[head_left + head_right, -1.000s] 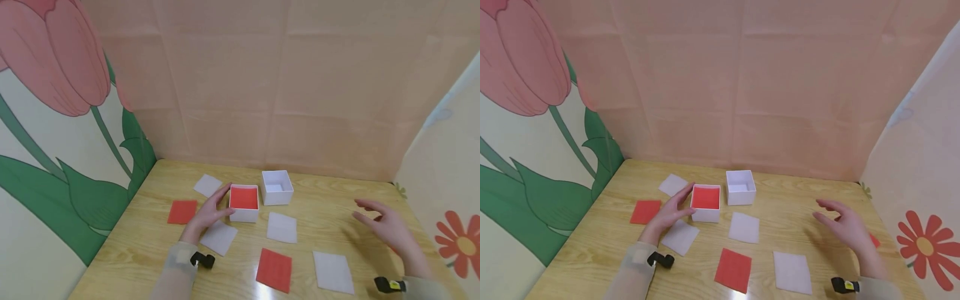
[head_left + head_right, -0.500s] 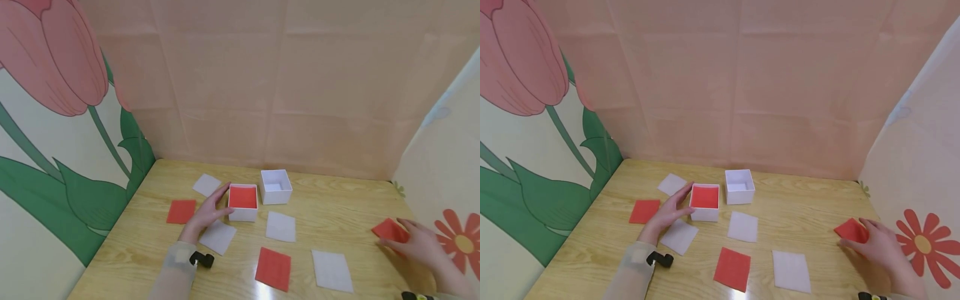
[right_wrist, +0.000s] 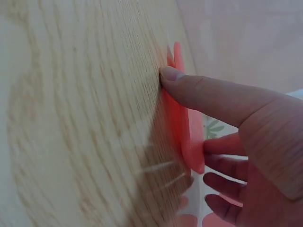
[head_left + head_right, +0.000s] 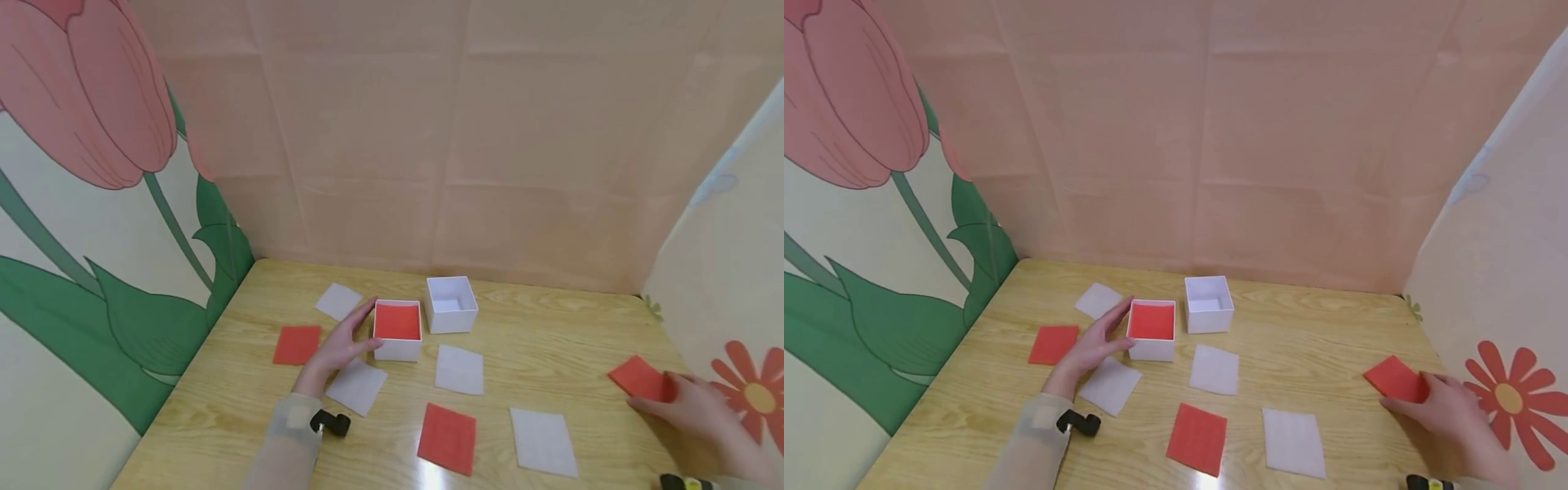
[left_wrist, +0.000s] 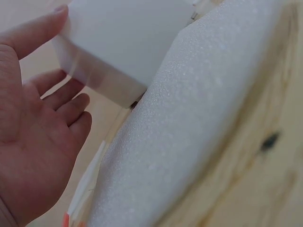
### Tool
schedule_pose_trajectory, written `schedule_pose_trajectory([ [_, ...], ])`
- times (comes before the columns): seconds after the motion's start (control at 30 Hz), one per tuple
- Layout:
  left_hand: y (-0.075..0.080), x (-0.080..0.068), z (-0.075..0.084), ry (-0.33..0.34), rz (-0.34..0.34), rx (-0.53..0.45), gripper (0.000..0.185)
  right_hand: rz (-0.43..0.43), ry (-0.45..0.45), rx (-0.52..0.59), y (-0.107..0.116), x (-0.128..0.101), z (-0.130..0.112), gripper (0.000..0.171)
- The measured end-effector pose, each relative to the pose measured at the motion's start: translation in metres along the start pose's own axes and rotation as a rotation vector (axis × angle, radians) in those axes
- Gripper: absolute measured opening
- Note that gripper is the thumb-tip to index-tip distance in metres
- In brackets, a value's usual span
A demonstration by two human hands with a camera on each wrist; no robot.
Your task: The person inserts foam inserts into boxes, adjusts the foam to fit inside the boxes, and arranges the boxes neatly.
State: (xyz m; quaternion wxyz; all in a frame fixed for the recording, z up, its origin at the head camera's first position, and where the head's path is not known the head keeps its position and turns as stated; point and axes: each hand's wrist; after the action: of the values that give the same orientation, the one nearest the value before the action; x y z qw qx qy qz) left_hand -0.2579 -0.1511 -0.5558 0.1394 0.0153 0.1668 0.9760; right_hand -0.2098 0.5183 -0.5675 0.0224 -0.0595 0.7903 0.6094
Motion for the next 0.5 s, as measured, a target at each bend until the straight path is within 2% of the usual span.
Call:
schedule_pose_trajectory([
  [0.2, 0.001, -0.001, 0.000, 0.005, -0.009, 0.007, 0.090, -0.015, 0.107, 0.063, 0.003, 0.002, 0.003, 0.109],
  [0.37, 0.001, 0.000, 0.000, -0.018, -0.022, -0.002, 0.089, -0.087, 0.111, 0.155, 0.006, 0.011, 0.009, 0.115],
  [0.5, 0.000, 0.000, 0.000, -0.030, -0.019, -0.008, 0.088, -0.099, 0.135, 0.159, 0.005, 0.016, 0.015, 0.113],
])
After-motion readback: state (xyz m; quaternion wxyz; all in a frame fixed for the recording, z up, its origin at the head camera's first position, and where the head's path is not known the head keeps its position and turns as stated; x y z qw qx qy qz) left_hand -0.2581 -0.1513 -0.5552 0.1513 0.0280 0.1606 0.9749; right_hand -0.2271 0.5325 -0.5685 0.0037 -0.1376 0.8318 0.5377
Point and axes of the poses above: each hand's wrist, its own x-axis towards the middle knuckle, its own y-axis out of the back of the hand, z = x × y, and after that the axes turned 9 degrees about y, right-handed
